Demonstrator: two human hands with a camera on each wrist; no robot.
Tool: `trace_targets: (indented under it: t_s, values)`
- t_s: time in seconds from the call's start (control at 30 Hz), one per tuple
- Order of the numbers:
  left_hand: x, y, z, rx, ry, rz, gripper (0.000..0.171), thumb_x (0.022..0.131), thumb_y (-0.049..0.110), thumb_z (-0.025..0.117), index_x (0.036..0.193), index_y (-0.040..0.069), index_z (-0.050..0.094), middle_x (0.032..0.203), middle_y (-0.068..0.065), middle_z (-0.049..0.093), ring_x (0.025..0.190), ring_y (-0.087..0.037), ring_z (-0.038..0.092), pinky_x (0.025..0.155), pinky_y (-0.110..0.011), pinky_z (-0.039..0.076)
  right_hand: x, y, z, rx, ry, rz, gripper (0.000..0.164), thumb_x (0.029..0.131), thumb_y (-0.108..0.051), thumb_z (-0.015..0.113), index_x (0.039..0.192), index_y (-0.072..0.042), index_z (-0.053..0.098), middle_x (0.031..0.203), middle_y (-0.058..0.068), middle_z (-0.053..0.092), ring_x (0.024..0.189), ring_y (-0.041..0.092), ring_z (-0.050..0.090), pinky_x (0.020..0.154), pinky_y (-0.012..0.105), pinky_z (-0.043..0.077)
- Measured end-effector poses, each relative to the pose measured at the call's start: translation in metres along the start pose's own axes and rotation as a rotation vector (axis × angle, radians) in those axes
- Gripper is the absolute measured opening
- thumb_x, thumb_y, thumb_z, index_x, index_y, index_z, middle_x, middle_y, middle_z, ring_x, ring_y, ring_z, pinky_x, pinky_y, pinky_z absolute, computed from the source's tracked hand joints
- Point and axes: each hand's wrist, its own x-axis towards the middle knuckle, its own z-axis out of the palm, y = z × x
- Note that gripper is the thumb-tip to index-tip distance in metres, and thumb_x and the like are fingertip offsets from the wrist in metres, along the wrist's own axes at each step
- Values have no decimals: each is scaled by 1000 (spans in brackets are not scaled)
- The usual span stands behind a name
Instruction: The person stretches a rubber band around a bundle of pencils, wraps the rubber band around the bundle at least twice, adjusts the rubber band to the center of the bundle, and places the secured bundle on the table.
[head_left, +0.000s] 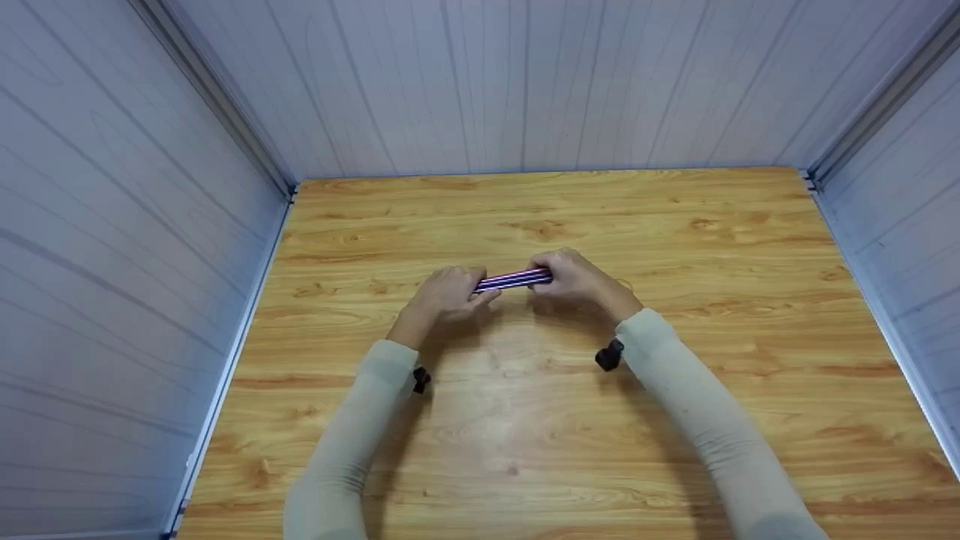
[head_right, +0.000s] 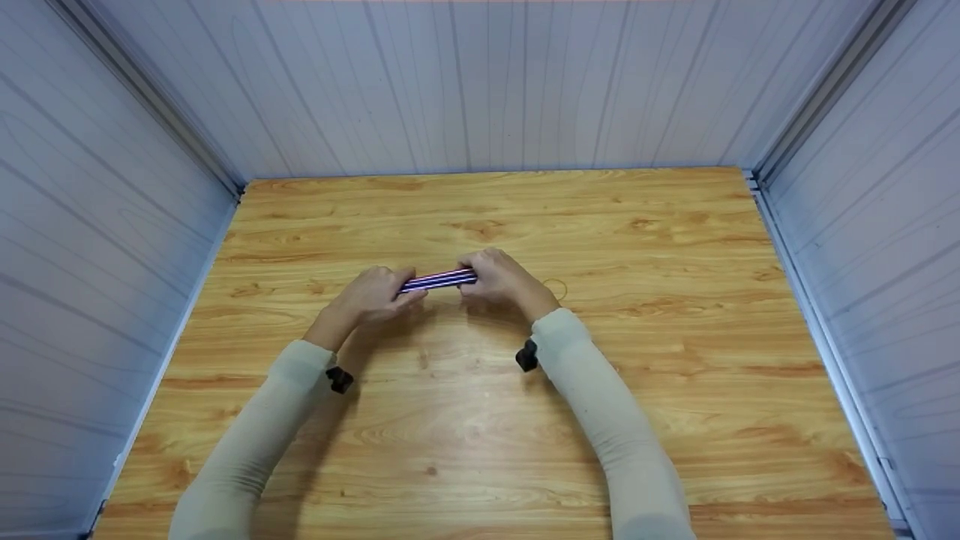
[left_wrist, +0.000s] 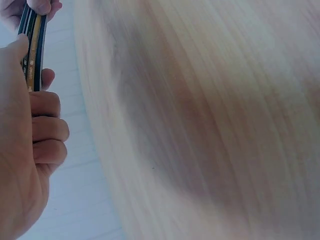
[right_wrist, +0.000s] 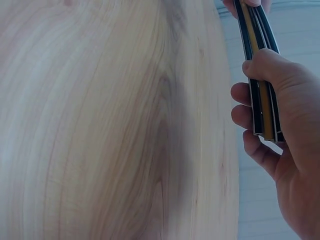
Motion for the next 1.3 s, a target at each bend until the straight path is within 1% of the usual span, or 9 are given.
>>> trace_targets:
  t_s: [0.27, 0.4, 0.53, 0.67, 0.77, 0.87, 1.0, 1.17, 1.3]
  values:
    - [-1, 4, -2, 33, -13, -25, 54, 117, 58, 50, 116, 7, 67, 82, -1, 53, 75, -18, 50, 72, -35, 40, -3, -1, -2, -18, 34, -78, 15, 99, -7, 82, 112, -1, 81, 97, 15, 80, 82, 20, 63, 77, 35, 52]
    - [-2, 2, -5, 19, 2, -17, 55, 117, 58, 49, 119, 6, 68, 81, -1, 52, 75, -19, 50, 73, -35, 41, -11, 1, -9, -3, 82, -124, 36, 96, -10, 90, 128, 3, 79, 117, 21, 84, 97, 31, 76, 87, 47, 62]
    - [-6, -2, -14, 0, 18, -43, 56, 118, 57, 49, 124, 5, 68, 80, -2, 51, 74, -20, 50, 71, -36, 41, -23, 4, -18, 65, 184, -134, 58, 93, -10, 93, 143, 7, 70, 135, 27, 79, 117, 43, 78, 99, 60, 63]
    - [-9, -6, -24, 21, 31, -57, 54, 118, 55, 49, 120, 4, 67, 78, -1, 48, 72, -19, 47, 69, -34, 39, -33, 1, -21, 236, 270, -99, 63, 99, -3, 84, 156, 9, 59, 153, 29, 69, 139, 48, 69, 114, 64, 58]
    - [-9, -8, -30, 46, 38, -39, 54, 118, 54, 49, 115, 2, 65, 75, 0, 45, 68, -17, 44, 66, -33, 37, -39, -5, -17, 381, 310, -67, 66, 105, 4, 72, 165, 10, 46, 168, 29, 55, 157, 47, 54, 125, 61, 49]
    - [-8, -7, -34, 58, 35, -26, 56, 118, 54, 49, 115, 1, 65, 72, 1, 41, 65, -16, 41, 63, -32, 35, -42, -12, -12, 492, 315, -56, 71, 106, 11, 64, 170, 12, 33, 178, 29, 39, 168, 47, 37, 133, 55, 38]
    - [-8, -4, -37, 53, 27, -32, 56, 118, 56, 49, 118, 1, 64, 73, 2, 41, 64, -15, 40, 61, -31, 34, -44, -18, -2, 586, 311, -69, 75, 104, 17, 58, 170, 16, 23, 181, 33, 24, 170, 51, 24, 135, 51, 30]
    - [-7, 1, -38, 35, 33, -49, 55, 118, 54, 51, 119, 1, 64, 74, 1, 42, 66, -16, 41, 62, -31, 34, -43, -22, 7, 625, 306, -71, 80, 102, 18, 59, 169, 18, 16, 182, 36, 15, 171, 51, 18, 135, 49, 27]
    - [-8, 4, -40, 27, 53, -35, 52, 118, 52, 54, 118, 1, 64, 75, 1, 43, 67, -16, 42, 63, -31, 35, -43, -24, 10, 645, 293, -65, 82, 102, 17, 61, 169, 18, 14, 182, 36, 10, 172, 51, 15, 135, 47, 26]
